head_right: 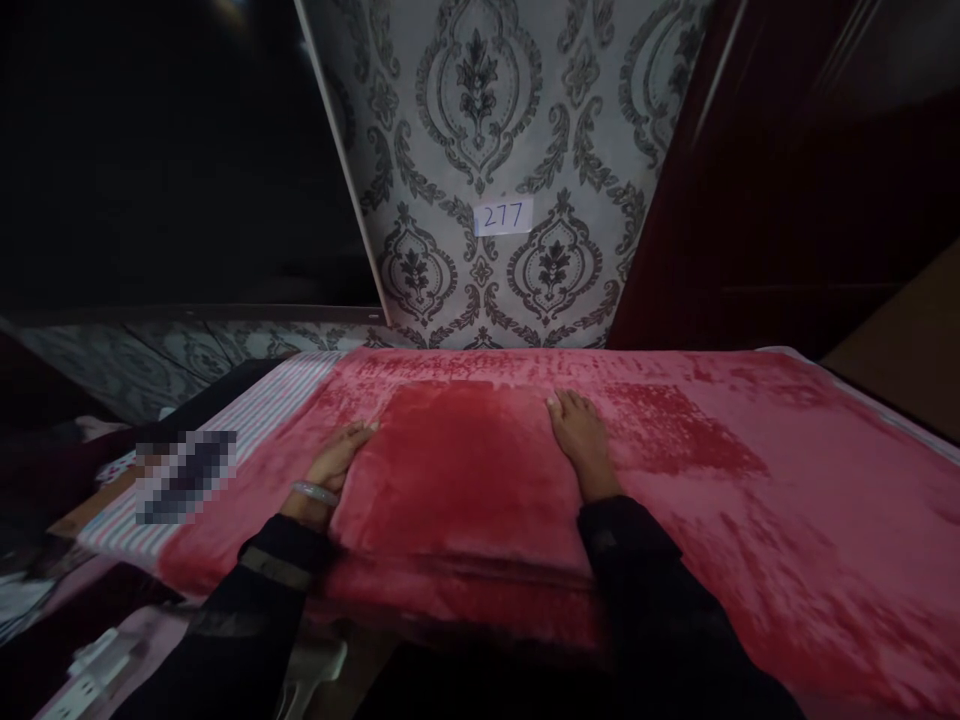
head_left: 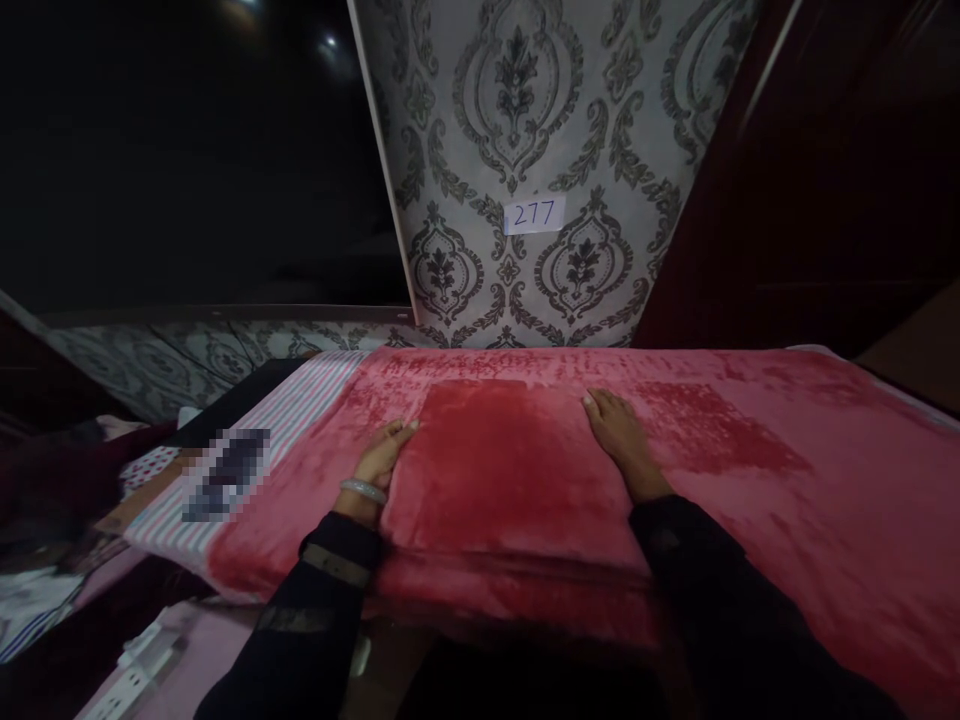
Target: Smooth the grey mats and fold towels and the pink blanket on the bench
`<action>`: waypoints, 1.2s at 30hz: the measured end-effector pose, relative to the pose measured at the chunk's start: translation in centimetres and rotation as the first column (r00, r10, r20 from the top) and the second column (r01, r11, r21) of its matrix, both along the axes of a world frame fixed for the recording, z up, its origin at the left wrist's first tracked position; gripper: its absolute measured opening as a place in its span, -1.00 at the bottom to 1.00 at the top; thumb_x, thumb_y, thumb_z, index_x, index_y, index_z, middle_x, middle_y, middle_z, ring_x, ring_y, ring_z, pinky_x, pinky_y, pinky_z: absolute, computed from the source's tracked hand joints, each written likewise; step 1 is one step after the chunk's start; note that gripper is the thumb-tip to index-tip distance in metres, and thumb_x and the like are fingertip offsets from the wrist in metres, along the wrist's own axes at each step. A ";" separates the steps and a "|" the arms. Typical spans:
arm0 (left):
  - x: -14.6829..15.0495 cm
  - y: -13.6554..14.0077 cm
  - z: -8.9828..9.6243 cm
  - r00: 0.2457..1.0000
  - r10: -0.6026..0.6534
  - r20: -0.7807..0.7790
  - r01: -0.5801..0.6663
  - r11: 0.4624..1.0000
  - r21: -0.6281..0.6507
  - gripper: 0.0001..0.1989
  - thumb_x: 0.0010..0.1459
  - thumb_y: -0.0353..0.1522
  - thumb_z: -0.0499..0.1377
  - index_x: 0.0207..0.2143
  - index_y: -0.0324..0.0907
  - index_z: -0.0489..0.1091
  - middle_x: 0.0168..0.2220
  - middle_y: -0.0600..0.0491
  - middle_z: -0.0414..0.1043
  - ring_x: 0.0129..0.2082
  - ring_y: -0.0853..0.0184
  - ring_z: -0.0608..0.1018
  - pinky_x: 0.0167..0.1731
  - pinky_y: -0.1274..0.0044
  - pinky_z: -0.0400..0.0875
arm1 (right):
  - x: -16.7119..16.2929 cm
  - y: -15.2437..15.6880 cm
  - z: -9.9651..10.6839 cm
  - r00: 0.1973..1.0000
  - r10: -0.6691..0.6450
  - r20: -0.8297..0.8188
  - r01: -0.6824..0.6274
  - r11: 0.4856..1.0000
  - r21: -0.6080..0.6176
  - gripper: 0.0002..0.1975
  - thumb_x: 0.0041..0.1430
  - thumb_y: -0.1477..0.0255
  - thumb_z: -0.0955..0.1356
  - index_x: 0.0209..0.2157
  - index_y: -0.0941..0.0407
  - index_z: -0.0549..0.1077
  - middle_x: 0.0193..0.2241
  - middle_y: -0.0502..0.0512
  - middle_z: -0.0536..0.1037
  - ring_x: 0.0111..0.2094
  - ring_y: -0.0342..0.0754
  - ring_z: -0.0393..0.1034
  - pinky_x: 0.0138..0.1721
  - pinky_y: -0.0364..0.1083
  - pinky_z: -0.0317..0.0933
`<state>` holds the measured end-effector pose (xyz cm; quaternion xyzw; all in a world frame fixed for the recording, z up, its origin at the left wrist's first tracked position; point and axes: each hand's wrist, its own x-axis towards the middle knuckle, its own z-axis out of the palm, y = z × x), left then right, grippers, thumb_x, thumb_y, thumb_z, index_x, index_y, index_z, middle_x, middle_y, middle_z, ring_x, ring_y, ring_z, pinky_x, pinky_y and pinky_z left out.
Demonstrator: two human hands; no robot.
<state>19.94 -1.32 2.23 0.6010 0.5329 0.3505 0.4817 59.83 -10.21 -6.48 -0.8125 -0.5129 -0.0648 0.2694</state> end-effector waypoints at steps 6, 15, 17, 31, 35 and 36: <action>-2.0 -1.8 -0.2 0.980 -0.077 0.184 0.092 0.993 -0.076 -0.47 -0.20 0.04 0.42 -0.44 -0.14 0.30 -0.52 0.14 0.43 -0.53 0.35 0.50 -0.51 0.53 0.41 | -0.4 -0.1 0.5 1.000 -0.007 0.006 0.007 1.000 0.023 -0.41 0.45 0.22 0.01 0.24 0.18 0.40 0.24 0.28 0.40 0.27 0.16 0.19 0.28 0.18 0.07; -3.7 -5.6 -4.4 0.970 0.061 -0.235 0.036 0.920 0.389 -0.44 0.12 0.00 0.15 0.04 -0.17 0.35 -0.06 -0.16 0.56 -0.02 0.02 0.60 0.04 0.18 0.47 | -0.9 -0.4 1.3 0.999 -0.024 -0.032 0.024 1.000 0.008 -0.41 0.45 0.20 0.01 0.25 0.15 0.38 0.26 0.25 0.37 0.29 0.19 0.17 0.26 0.22 0.10; -4.4 -5.1 -5.1 0.967 0.028 -0.252 0.067 0.930 0.362 -0.45 0.14 0.00 0.12 0.03 -0.18 0.38 -0.05 -0.16 0.56 -0.03 0.04 0.60 0.02 0.20 0.48 | -0.9 -0.4 1.4 0.999 -0.031 -0.024 0.031 0.999 -0.011 -0.40 0.45 0.21 0.01 0.26 0.15 0.37 0.27 0.26 0.36 0.30 0.19 0.15 0.26 0.22 0.10; 10.4 5.6 3.6 0.658 0.038 -0.752 0.417 0.813 0.406 -0.38 0.36 -0.13 -0.07 0.35 -0.28 0.18 0.38 -0.26 0.17 0.41 0.01 0.18 0.34 0.10 0.08 | -1.1 -0.4 1.5 1.000 -0.016 0.003 0.016 1.000 0.008 -0.43 0.46 0.25 0.03 0.24 0.19 0.39 0.25 0.28 0.39 0.28 0.15 0.21 0.27 0.17 0.09; 12.1 5.9 0.7 0.496 -0.009 -0.868 0.450 0.858 0.248 -0.42 0.38 -0.09 -0.14 0.24 -0.21 0.34 0.27 -0.22 0.37 0.32 -0.01 0.31 0.28 0.03 0.13 | -1.2 -0.5 1.9 0.999 0.011 0.032 -0.011 1.000 -0.004 -0.43 0.47 0.26 0.02 0.20 0.21 0.43 0.18 0.29 0.46 0.22 0.15 0.29 0.25 0.14 0.13; 11.8 6.0 0.3 0.489 -0.014 -0.872 0.458 0.856 0.242 -0.41 0.39 -0.08 -0.16 0.22 -0.22 0.36 0.26 -0.22 0.37 0.31 0.00 0.32 0.28 0.05 0.15 | -1.2 -0.6 2.0 0.999 0.010 0.034 -0.010 1.000 -0.008 -0.43 0.47 0.26 0.02 0.19 0.21 0.44 0.17 0.29 0.48 0.20 0.15 0.31 0.24 0.13 0.14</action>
